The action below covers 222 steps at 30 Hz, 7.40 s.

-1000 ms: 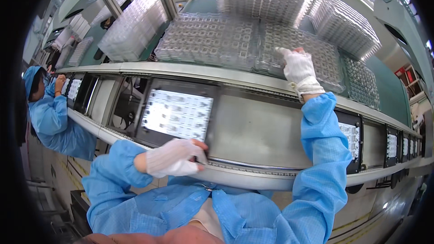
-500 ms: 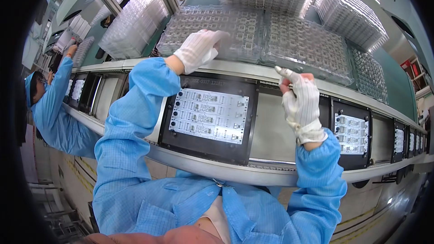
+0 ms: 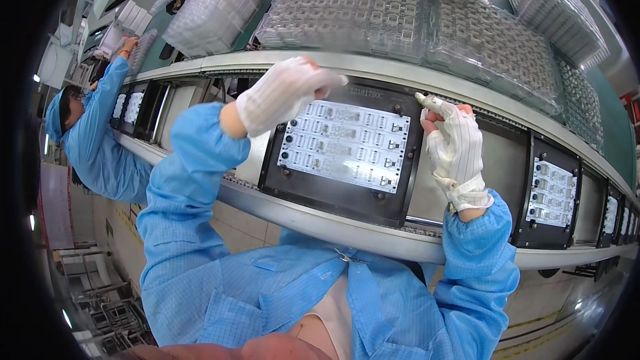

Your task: The person attaches small plastic components onto circuit boards on a conveyor line by hand, picking parts from overhead trays and pressing them into place, and shifts plastic component trays on the shelf.

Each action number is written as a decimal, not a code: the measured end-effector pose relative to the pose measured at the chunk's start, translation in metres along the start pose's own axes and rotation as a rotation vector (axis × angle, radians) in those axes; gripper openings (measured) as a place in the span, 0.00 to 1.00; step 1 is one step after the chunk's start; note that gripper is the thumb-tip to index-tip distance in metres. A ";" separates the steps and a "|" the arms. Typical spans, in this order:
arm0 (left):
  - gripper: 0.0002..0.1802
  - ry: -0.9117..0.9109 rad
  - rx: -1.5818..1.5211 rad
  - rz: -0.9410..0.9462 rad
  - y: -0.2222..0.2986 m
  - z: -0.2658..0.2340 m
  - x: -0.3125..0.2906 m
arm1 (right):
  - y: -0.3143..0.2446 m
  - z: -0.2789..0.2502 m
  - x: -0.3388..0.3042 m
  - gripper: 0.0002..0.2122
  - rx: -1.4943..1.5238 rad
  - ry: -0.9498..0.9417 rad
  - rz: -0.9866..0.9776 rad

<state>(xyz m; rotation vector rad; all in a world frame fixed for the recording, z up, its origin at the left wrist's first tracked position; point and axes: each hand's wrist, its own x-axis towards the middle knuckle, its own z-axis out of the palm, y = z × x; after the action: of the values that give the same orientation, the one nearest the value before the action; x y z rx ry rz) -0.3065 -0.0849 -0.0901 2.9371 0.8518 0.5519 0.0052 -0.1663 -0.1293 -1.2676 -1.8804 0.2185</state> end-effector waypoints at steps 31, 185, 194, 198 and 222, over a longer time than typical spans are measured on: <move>0.19 -0.174 -0.150 -0.074 -0.033 0.009 -0.013 | 0.000 0.015 0.016 0.17 0.053 -0.107 0.138; 0.14 0.461 -0.058 -0.043 -0.051 -0.001 0.022 | -0.054 -0.009 0.003 0.24 -0.350 -0.415 -0.210; 0.16 0.167 0.148 -0.103 -0.110 0.016 0.101 | -0.013 -0.060 0.081 0.20 -0.410 -0.167 -0.072; 0.18 0.341 -0.008 -0.055 -0.107 0.002 0.105 | 0.043 -0.064 0.128 0.23 -0.492 -0.025 -0.090; 0.17 -0.159 -0.089 0.037 0.052 -0.011 -0.039 | 0.000 -0.020 0.092 0.21 -0.381 0.007 -0.237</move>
<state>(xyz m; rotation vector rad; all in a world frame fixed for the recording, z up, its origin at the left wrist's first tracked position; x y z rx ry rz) -0.3145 -0.1501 -0.0862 2.8736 0.7377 0.3418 0.0068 -0.0959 -0.0671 -1.2689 -2.1111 -0.2814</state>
